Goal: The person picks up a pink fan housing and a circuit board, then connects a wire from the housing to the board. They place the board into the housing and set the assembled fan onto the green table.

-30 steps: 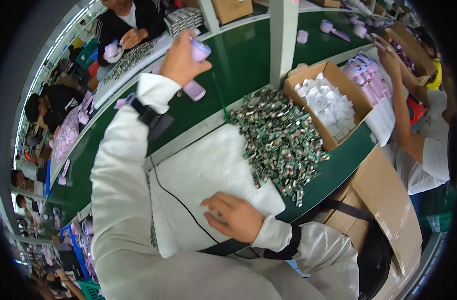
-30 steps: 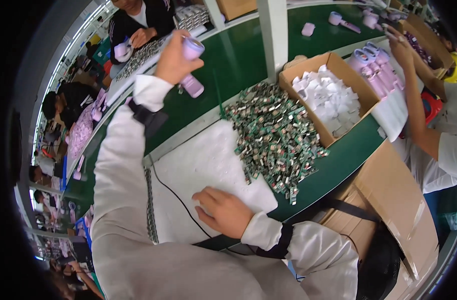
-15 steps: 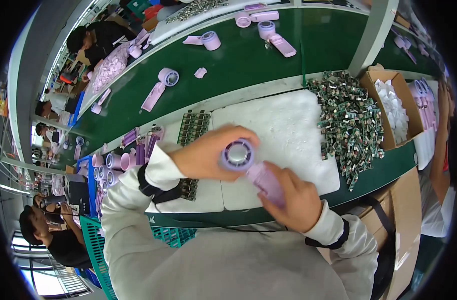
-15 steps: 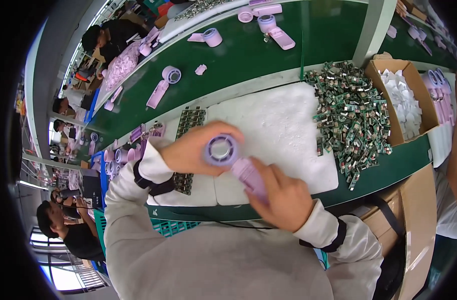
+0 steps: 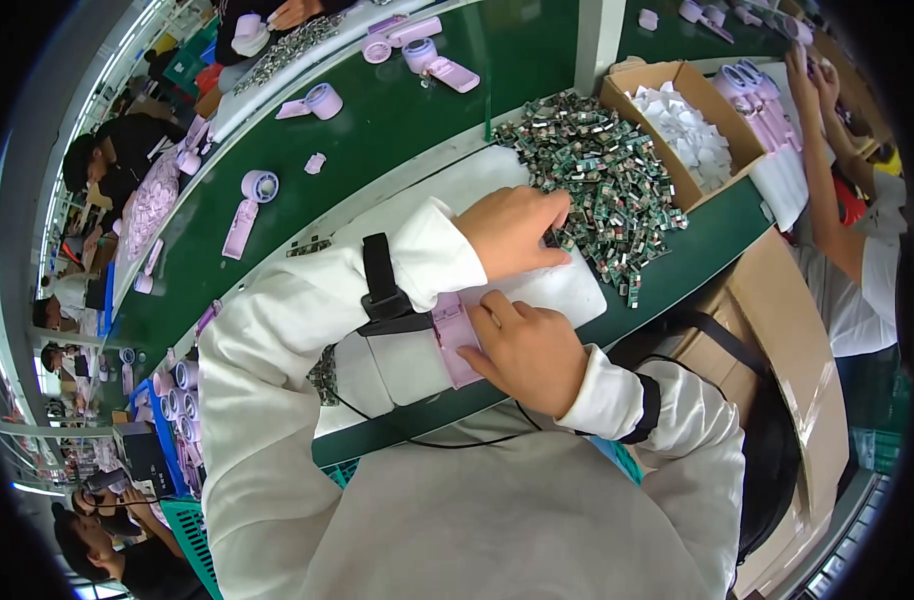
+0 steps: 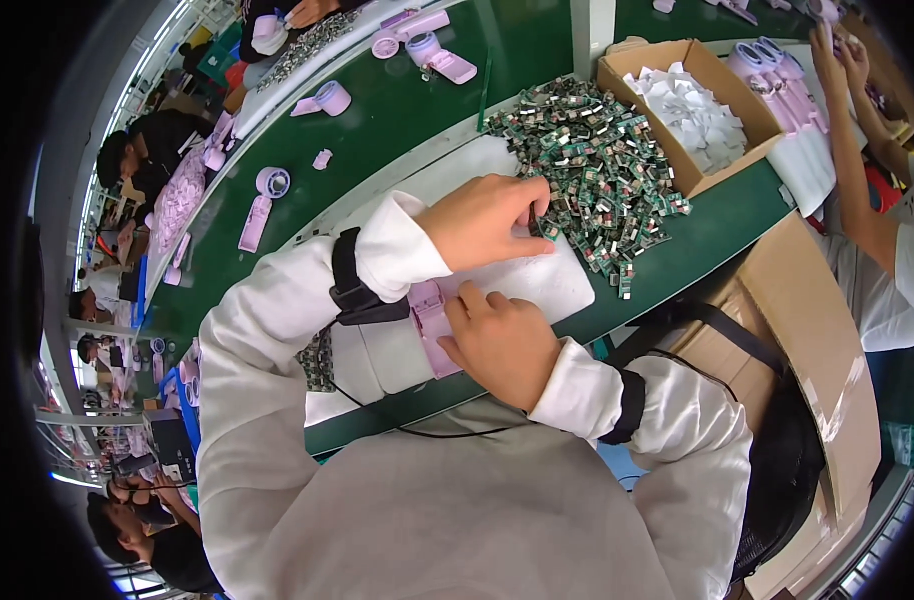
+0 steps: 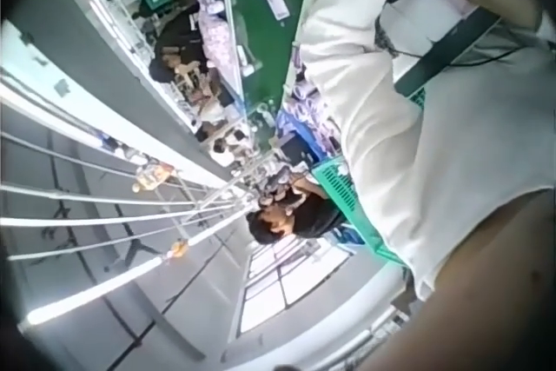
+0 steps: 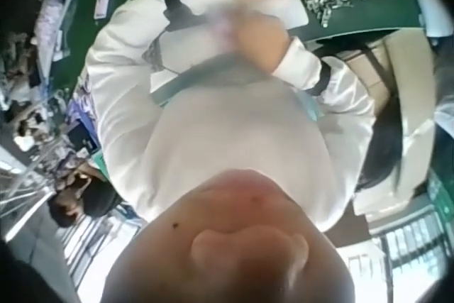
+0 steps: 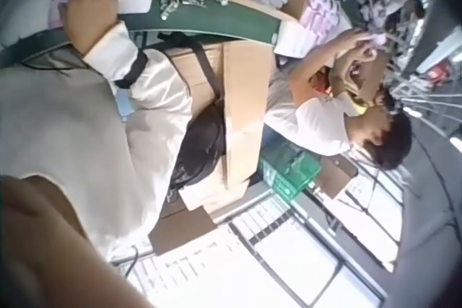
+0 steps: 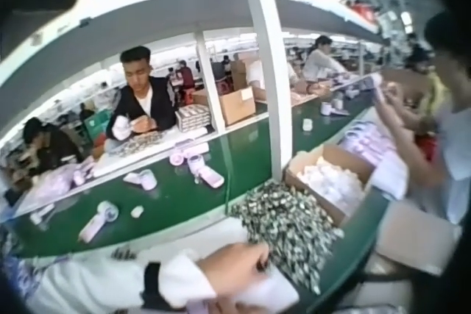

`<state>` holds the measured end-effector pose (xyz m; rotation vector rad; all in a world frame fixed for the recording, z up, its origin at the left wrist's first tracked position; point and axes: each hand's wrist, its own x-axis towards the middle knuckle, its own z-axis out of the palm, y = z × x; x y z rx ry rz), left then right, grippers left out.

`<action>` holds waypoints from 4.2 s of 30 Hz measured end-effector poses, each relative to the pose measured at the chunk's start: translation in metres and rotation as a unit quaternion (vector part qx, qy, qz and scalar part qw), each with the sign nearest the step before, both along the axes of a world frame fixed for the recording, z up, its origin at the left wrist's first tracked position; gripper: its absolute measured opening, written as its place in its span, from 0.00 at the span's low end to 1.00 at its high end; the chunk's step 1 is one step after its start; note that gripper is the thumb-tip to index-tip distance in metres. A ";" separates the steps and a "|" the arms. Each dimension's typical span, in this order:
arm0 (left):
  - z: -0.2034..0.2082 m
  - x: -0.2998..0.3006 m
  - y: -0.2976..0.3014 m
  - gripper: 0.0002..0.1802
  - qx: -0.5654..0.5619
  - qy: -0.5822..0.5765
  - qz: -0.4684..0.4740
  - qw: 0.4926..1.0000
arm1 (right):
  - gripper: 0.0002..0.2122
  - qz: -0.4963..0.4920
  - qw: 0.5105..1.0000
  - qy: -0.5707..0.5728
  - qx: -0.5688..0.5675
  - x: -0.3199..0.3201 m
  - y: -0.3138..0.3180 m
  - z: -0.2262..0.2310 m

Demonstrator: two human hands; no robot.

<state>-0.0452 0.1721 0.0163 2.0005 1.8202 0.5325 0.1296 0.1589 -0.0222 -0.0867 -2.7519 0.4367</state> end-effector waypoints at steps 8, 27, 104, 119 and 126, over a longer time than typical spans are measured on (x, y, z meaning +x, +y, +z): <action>0.008 -0.002 -0.026 0.21 -0.006 -0.068 0.054 0.996 | 0.17 0.010 0.999 0.002 -0.047 0.004 0.007 0.004; -0.001 0.034 -0.238 0.20 0.147 -0.178 0.355 0.906 | 0.08 0.048 0.985 -0.032 -0.162 -0.015 -0.004 0.019; -0.030 0.017 -0.228 0.17 0.161 -0.385 0.343 0.842 | 0.08 0.113 0.979 0.073 -0.153 -0.062 -0.011 0.017; -0.032 0.016 -0.228 0.18 0.196 -0.314 0.320 0.872 | 0.07 0.135 0.969 0.093 -0.187 -0.062 -0.012 0.023; -0.027 0.029 -0.230 0.21 0.256 -0.175 0.327 0.893 | 0.06 0.123 0.960 0.085 -0.238 -0.054 -0.020 0.029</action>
